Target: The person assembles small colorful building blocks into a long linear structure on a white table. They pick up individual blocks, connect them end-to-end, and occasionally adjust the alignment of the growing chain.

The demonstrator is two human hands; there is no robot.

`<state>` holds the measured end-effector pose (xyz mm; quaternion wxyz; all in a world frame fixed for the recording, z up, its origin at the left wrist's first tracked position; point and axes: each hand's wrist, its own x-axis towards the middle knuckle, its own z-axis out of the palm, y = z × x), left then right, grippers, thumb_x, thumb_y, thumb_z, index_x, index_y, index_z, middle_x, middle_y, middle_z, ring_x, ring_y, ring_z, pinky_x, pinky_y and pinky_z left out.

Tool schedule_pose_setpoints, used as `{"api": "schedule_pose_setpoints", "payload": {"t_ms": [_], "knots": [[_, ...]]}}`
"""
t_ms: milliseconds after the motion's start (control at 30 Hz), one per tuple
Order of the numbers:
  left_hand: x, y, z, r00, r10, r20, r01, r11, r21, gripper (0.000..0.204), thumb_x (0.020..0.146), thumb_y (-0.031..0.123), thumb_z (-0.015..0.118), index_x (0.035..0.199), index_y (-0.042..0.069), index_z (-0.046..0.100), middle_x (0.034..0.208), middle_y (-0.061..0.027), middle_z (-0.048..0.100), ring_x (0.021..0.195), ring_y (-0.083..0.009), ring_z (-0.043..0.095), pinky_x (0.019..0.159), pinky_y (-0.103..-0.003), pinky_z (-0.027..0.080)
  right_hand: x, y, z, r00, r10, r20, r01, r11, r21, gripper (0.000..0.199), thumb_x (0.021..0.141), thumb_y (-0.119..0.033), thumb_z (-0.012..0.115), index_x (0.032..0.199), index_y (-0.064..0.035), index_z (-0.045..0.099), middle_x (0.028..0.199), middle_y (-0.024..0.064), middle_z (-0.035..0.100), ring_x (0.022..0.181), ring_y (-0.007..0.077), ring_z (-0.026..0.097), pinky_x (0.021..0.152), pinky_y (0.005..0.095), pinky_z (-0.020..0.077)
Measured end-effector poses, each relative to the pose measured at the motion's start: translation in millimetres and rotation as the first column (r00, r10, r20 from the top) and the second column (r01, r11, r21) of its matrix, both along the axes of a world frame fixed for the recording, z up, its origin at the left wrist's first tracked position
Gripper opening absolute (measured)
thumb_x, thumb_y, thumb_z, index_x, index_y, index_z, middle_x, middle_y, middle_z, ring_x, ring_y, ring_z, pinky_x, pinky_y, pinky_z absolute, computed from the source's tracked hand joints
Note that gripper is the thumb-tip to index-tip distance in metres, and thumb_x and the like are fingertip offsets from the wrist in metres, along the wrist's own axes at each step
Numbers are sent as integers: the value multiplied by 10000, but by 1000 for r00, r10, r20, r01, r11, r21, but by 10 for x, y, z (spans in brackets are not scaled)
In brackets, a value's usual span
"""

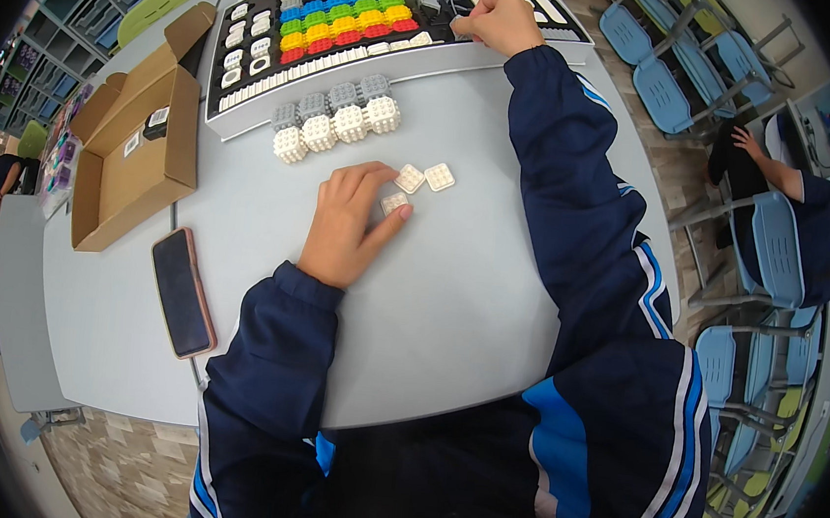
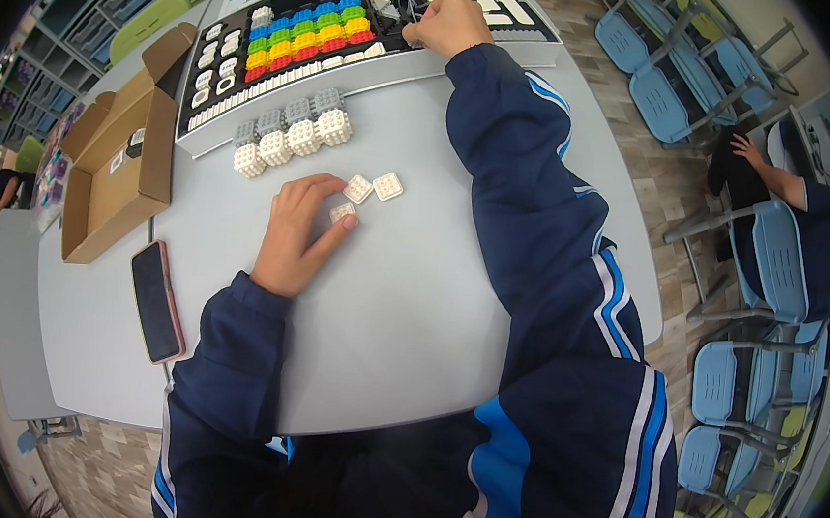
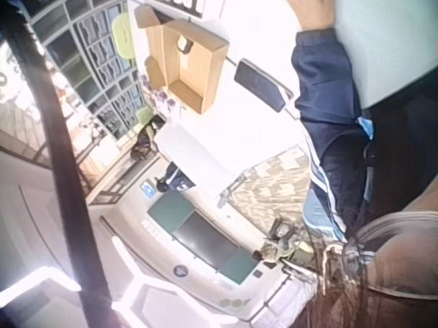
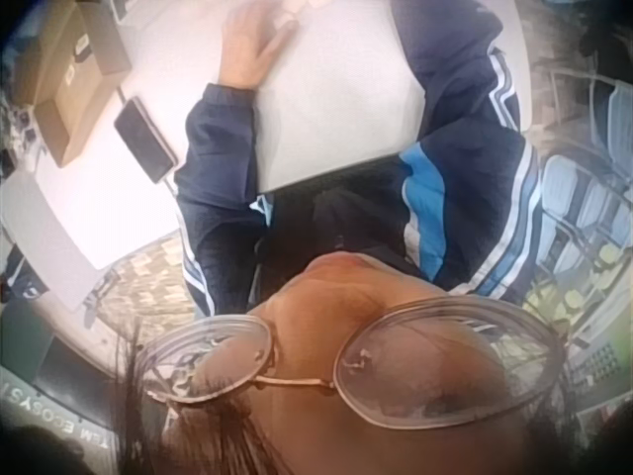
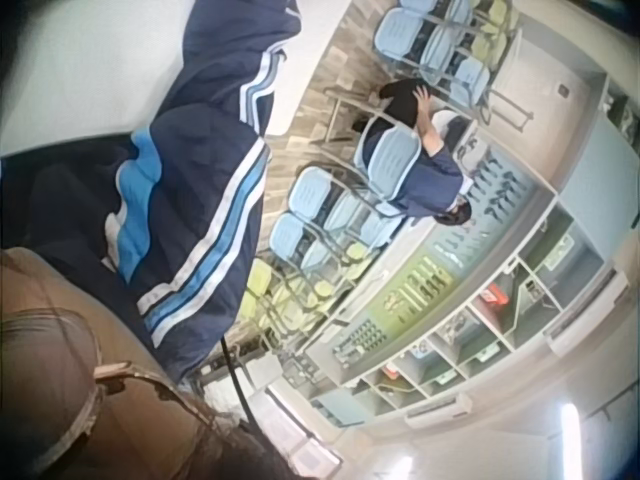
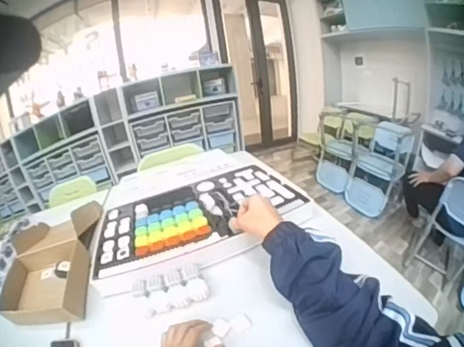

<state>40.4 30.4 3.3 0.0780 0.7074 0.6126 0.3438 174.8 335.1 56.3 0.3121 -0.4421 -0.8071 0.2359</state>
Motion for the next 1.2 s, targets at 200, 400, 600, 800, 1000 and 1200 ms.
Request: {"api": "schedule_pose_setpoints", "payload": {"t_ms": [200,400,600,800,1000,1200], "knots": [[-2,-5,11,1000,-4,3,4,999,-36,369,894,206,674,1213,50,577,1257,-112,566,1162,-298,488,998,-377,358,-49,-33,12,997,-3,78,5,1000,-22,259,609,-286,824,653,-78,676,689,85,704,685,227,681,684,340,545],[5,1,-2,1000,-8,10,9,999,-31,368,894,206,674,1211,45,582,1255,-118,569,1169,-303,486,1008,-381,352,-129,-116,-40,957,-190,217,168,979,114,303,624,-336,838,704,-87,686,743,91,708,711,233,679,700,350,539],[2,10,-9,1000,-9,4,9,1000,-28,369,894,205,673,1210,39,582,1257,-125,569,1177,-311,486,1018,-385,348,-96,-92,-80,986,-89,138,71,989,130,330,669,-351,852,784,-72,718,744,99,701,696,230,669,685,348,527],[1,10,-14,1000,-6,-16,6,1000,5,380,883,223,692,1198,41,583,1229,-117,576,1151,-303,499,970,-387,373,-38,-61,-63,991,33,131,-39,998,44,330,798,-371,784,889,-54,756,666,84,684,612,192,654,616,326,510],[-12,-8,-7,999,0,49,0,1000,-2,419,855,228,731,1201,42,586,1227,-114,587,1149,-299,507,980,-385,372,33,-598,275,933,227,280,-290,933,211,322,801,-362,773,912,-61,751,728,120,696,658,232,668,626,354,516],[-142,-1,-29,890,44,454,-1,996,-94,547,715,145,840,1205,80,605,1168,-70,621,1075,-249,552,957,-354,419,186,-1419,175,550,611,570,-605,761,-232,428,708,-274,827,1040,-73,648,946,147,675,929,314,645,778,385,502]]}}
